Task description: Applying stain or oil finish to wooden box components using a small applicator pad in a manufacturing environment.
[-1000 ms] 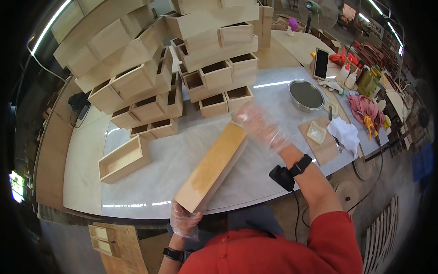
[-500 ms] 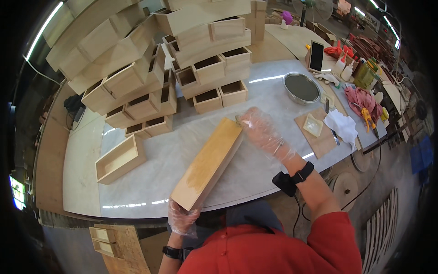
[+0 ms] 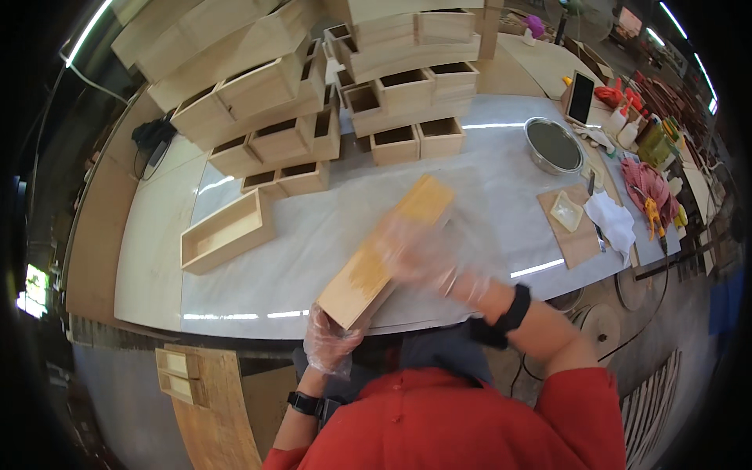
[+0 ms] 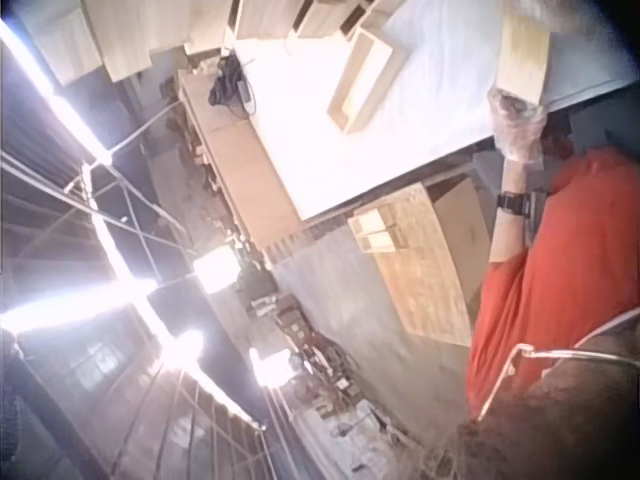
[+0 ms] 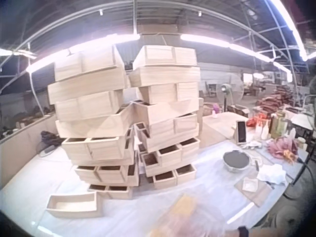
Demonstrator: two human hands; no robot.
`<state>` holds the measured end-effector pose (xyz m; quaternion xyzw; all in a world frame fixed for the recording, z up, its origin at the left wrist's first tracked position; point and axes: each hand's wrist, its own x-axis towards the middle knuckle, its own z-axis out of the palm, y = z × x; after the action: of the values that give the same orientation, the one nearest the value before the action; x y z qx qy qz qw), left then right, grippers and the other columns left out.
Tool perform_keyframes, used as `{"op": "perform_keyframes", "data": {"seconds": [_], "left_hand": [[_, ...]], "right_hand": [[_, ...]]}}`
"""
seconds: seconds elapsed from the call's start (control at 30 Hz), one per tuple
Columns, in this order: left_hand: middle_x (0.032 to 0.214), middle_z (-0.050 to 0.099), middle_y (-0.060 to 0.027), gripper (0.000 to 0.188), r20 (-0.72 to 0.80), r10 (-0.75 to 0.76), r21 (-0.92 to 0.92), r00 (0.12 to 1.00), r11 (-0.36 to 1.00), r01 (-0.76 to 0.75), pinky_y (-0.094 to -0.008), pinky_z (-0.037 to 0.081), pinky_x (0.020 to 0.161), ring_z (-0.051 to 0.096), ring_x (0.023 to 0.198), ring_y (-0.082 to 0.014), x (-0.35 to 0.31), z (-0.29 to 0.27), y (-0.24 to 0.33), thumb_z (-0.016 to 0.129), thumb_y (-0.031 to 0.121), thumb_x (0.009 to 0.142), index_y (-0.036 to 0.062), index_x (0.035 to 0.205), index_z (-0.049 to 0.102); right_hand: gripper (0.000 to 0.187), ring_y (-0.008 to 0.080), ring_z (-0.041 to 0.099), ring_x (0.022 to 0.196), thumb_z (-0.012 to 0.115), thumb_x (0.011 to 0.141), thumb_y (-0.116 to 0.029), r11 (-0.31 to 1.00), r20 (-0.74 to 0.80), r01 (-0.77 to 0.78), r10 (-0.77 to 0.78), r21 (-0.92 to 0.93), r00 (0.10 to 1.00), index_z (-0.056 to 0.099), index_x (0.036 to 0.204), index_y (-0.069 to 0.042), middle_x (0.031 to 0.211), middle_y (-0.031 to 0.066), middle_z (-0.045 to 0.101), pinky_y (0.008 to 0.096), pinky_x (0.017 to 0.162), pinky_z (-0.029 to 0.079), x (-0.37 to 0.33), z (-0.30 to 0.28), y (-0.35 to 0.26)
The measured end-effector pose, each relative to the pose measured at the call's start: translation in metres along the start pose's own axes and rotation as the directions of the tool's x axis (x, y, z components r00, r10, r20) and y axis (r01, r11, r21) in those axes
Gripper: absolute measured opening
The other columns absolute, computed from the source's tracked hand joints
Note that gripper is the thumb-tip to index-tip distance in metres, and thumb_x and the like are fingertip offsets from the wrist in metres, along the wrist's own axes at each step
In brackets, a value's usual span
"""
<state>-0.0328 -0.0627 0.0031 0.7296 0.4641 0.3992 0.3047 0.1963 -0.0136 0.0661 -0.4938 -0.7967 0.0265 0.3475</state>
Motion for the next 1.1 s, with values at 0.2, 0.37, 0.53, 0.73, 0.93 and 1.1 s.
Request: {"op": "perform_keyframes", "data": {"seconds": [0.2, 0.37, 0.53, 0.73, 0.93, 1.1], "left_hand": [[0.095, 0.052, -0.0096, 0.071, -0.033, 0.206, 0.165, 0.978, 0.966, -0.198, -0.0265, 0.048, 0.058, 0.056, 0.065, -0.0145, -0.008, -0.003, -0.028, 0.084, 0.026, 0.062, 0.0021, 0.118, 0.046], [0.092, 0.056, -0.0086, 0.063, 0.019, -0.131, -0.057, 0.991, 0.990, 0.132, -0.0283, 0.049, 0.062, 0.058, 0.074, -0.0176, -0.005, 0.000, -0.012, 0.082, 0.027, 0.065, 0.0035, 0.113, 0.048], [0.089, 0.054, -0.0076, 0.065, -0.045, 0.054, 0.004, 0.998, 0.999, -0.054, -0.0276, 0.048, 0.060, 0.056, 0.069, -0.0153, -0.008, -0.003, -0.024, 0.082, 0.028, 0.065, 0.0033, 0.115, 0.048], [0.092, 0.052, -0.0093, 0.063, -0.034, -0.023, 0.000, 0.999, 1.000, 0.023, -0.0278, 0.047, 0.055, 0.052, 0.064, -0.0147, -0.005, 0.001, -0.012, 0.081, 0.023, 0.063, 0.0053, 0.116, 0.052], [0.098, 0.055, -0.0127, 0.065, -0.062, 0.396, 0.181, 0.916, 0.907, -0.380, -0.0323, 0.049, 0.058, 0.058, 0.071, -0.0239, 0.000, -0.001, -0.036, 0.080, 0.025, 0.062, 0.0053, 0.116, 0.050], [0.100, 0.056, -0.0153, 0.065, -0.035, 0.023, 0.057, 0.999, 0.998, -0.021, -0.0363, 0.051, 0.063, 0.060, 0.082, -0.0305, -0.006, 0.000, -0.019, 0.079, 0.026, 0.063, 0.0047, 0.116, 0.049]], "right_hand": [[0.015, 0.0339, 0.056, 0.081, 0.049, 0.084, -0.012, 0.915, 0.203, 0.066, -0.158, 0.398, 0.966, 0.058, 0.091, -0.003, 0.087, 0.0149, 0.057, 0.0398, 0.072, 0.048, 0.000, 0.019, -0.066], [0.019, 0.0315, 0.058, 0.086, 0.051, 0.084, -0.012, 0.988, 0.098, -0.061, 0.047, 0.143, 0.994, 0.062, 0.097, -0.005, 0.092, 0.0127, 0.060, 0.0401, 0.076, 0.049, -0.006, 0.025, 0.016], [0.019, 0.0315, 0.057, 0.089, 0.047, 0.088, -0.013, 0.959, 0.287, 0.136, -0.207, 0.247, 0.935, 0.061, 0.097, -0.006, 0.094, 0.0143, 0.061, 0.0378, 0.077, 0.048, 0.014, 0.009, -0.091], [0.021, 0.0316, 0.058, 0.087, 0.046, 0.090, -0.016, 0.976, 0.073, -0.062, 0.048, 0.207, 0.996, 0.062, 0.096, -0.003, 0.091, 0.0155, 0.061, 0.0402, 0.077, 0.048, -0.002, 0.016, 0.016], [0.018, 0.0339, 0.057, 0.084, 0.051, 0.085, -0.015, 0.953, 0.242, 0.111, -0.183, 0.283, 0.953, 0.062, 0.091, -0.002, 0.090, 0.0153, 0.061, 0.0409, 0.078, 0.048, 0.007, 0.016, -0.106], [0.017, 0.0338, 0.056, 0.083, 0.052, 0.085, -0.012, 0.920, 0.197, -0.084, 0.007, 0.383, 0.980, 0.059, 0.096, -0.002, 0.091, 0.0143, 0.059, 0.0408, 0.075, 0.047, -0.026, 0.016, -0.023]]}}
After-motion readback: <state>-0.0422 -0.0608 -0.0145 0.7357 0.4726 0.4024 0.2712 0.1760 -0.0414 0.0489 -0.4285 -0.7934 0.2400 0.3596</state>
